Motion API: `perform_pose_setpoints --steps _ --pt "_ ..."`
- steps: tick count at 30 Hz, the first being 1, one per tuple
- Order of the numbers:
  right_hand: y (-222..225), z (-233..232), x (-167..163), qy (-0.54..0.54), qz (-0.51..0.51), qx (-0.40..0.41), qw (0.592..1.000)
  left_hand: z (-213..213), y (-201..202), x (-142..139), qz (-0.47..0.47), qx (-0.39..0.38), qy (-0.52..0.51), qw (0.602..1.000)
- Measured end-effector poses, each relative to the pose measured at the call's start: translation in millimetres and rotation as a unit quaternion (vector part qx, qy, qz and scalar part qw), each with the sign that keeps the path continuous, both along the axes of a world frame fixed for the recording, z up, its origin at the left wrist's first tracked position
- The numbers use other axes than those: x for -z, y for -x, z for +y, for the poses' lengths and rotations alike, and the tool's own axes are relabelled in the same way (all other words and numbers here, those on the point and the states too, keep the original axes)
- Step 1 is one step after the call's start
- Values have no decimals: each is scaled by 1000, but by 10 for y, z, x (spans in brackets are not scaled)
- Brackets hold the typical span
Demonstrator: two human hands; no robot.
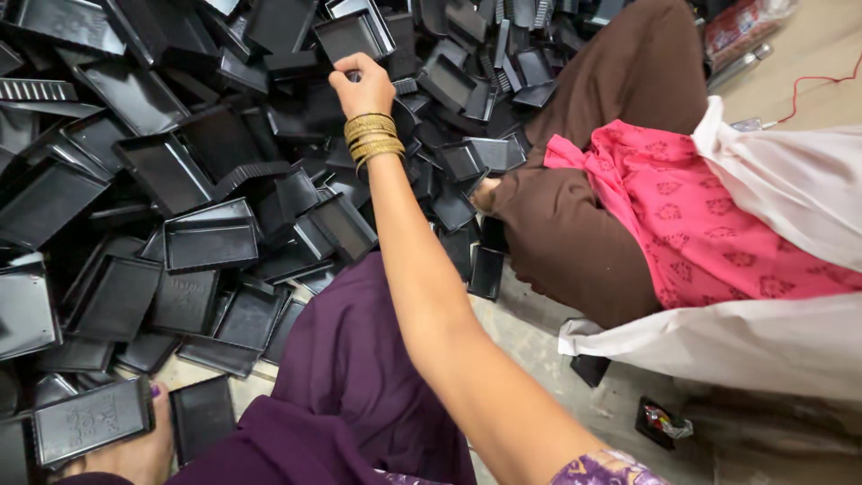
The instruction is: The person sits on the floor among a large pile of black plastic boxes, picks up boxes one at a time, turns them over in both hands, and places them into a cardboard box beside them. Other workers nearby handle boxes from the same pile.
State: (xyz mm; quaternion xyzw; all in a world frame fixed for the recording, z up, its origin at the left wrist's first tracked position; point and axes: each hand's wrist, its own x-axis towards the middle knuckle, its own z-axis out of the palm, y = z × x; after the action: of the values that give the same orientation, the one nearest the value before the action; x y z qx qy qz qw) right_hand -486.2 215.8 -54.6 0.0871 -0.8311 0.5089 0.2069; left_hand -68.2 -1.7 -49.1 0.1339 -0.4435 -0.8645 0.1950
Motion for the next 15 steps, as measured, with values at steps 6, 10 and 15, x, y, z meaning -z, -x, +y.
perform_pose_setpoints --steps 6,10,15 --pt "-1164 48 -272 -21 -26 -247 968 -37 48 152 -40 38 42 998" --pt "-2225 -203 -475 -9 -150 -598 787 -2 139 124 -48 80 26 995" --pt "-2574 -331 -592 -11 -229 -667 709 -60 45 -31 -116 26 -102 988"
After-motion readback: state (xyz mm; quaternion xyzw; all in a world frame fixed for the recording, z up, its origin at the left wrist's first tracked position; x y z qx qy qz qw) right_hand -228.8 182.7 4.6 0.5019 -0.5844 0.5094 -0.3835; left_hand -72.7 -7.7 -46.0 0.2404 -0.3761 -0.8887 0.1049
